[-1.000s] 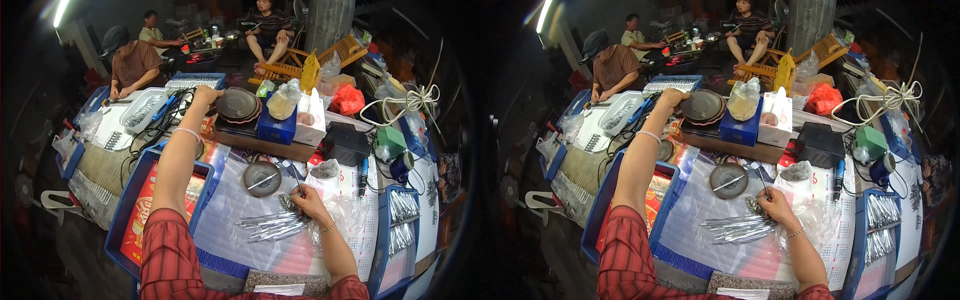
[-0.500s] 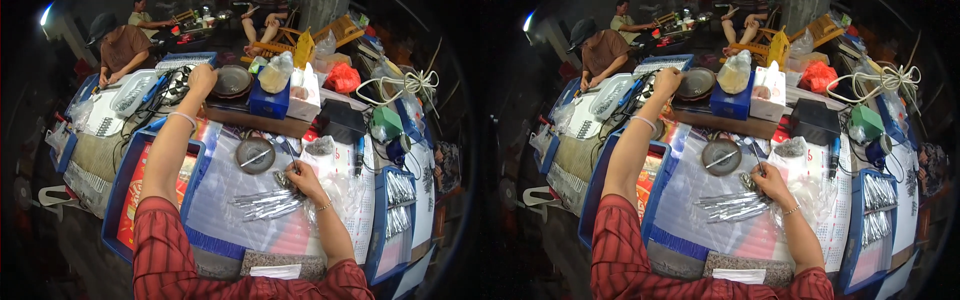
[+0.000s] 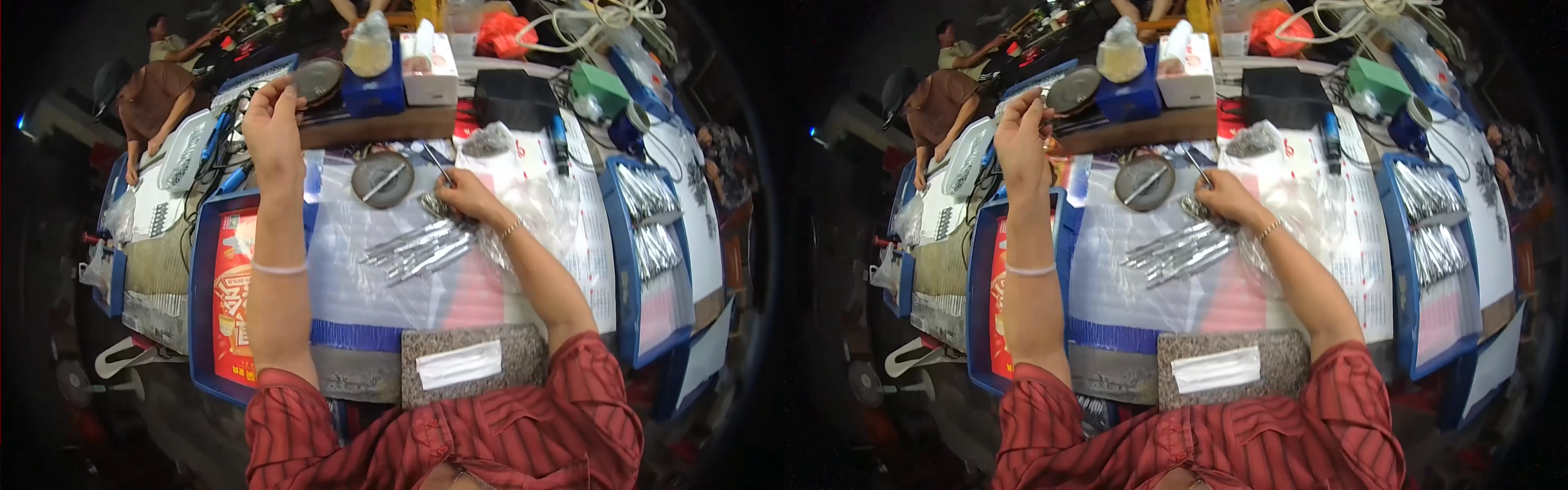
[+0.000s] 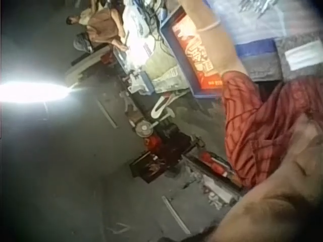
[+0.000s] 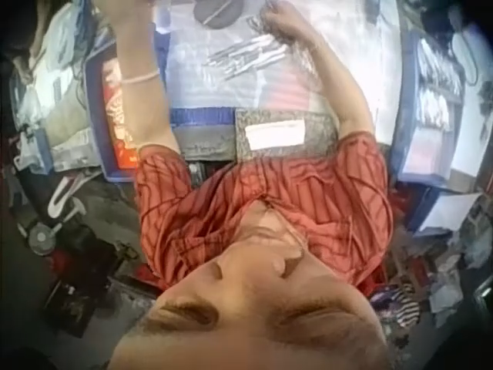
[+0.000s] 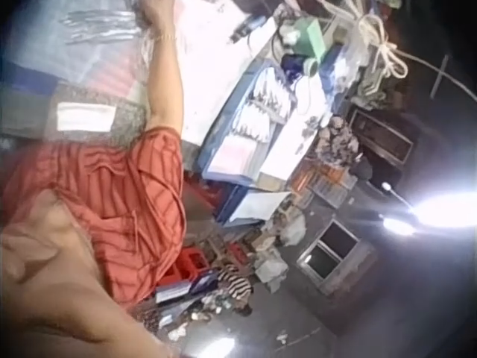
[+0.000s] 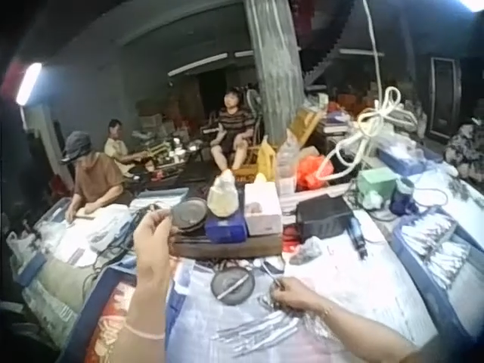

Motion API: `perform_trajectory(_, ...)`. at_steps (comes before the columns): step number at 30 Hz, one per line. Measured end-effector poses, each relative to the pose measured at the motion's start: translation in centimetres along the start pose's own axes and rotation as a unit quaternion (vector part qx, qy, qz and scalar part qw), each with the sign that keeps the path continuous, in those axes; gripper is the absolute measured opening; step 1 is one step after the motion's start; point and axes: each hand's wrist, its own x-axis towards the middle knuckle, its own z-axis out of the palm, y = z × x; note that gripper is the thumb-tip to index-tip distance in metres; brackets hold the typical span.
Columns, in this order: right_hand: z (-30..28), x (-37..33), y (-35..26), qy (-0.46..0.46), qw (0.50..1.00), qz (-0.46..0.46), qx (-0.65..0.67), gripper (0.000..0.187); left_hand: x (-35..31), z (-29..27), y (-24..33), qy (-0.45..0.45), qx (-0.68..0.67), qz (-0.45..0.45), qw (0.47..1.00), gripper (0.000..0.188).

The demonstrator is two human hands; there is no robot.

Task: The recorder manually marks and organizes small metal rods into a fixture using a scribe.

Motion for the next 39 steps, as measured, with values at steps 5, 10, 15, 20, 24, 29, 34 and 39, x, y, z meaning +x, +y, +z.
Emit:
perform_trajectory(5, -1.5, -0.9, -0.9, 0.039, 0.998, -0.005, -0.04, 0.012, -11.9, 3.0, 8.5, -0.093, -0.189, 0.004, 0.978, 0.019)
perform_trajectory(10, 0.8, -1.5, -3.2, 0.102, 0.967, -0.116, -0.204, 0.021, -13.0, -3.3, 16.9, -0.249, -0.195, 0.147, 0.937, 0.032)
perform_trajectory(15, -0.1, -5.1, -4.9, 0.164, 0.898, -0.186, -0.364, 0.029, -22.2, -7.5, 23.0, -0.248, -0.268, 0.202, 0.909, 0.021)
perform_trajectory(20, 2.5, -8.1, -4.2, -0.046, 0.886, -0.159, -0.432, 0.018, -23.5, -7.7, 22.2, -0.182, -0.402, 0.39, 0.808, 0.013)
perform_trajectory(24, 5.3, -8.8, -4.4, -0.116, 0.852, -0.196, -0.471, 0.017, -24.7, -9.6, 18.5, -0.109, -0.402, 0.449, 0.791, 0.014)
perform_trajectory(29, 5.9, -7.6, -6.2, -0.158, 0.816, -0.211, -0.515, 0.017, -26.3, -9.1, 11.4, 0.105, -0.306, 0.128, 0.938, 0.025)
perform_trajectory(34, 9.5, -6.4, -8.0, -0.212, 0.79, -0.232, -0.527, 0.02, -28.0, -11.0, 5.2, 0.065, -0.091, -0.063, 0.992, 0.012)
perform_trajectory(39, 13.4, -6.0, -9.0, -0.237, 0.804, -0.264, -0.477, 0.022, -28.7, -11.0, 1.8, -0.002, 0.025, -0.145, 0.989, 0.012)
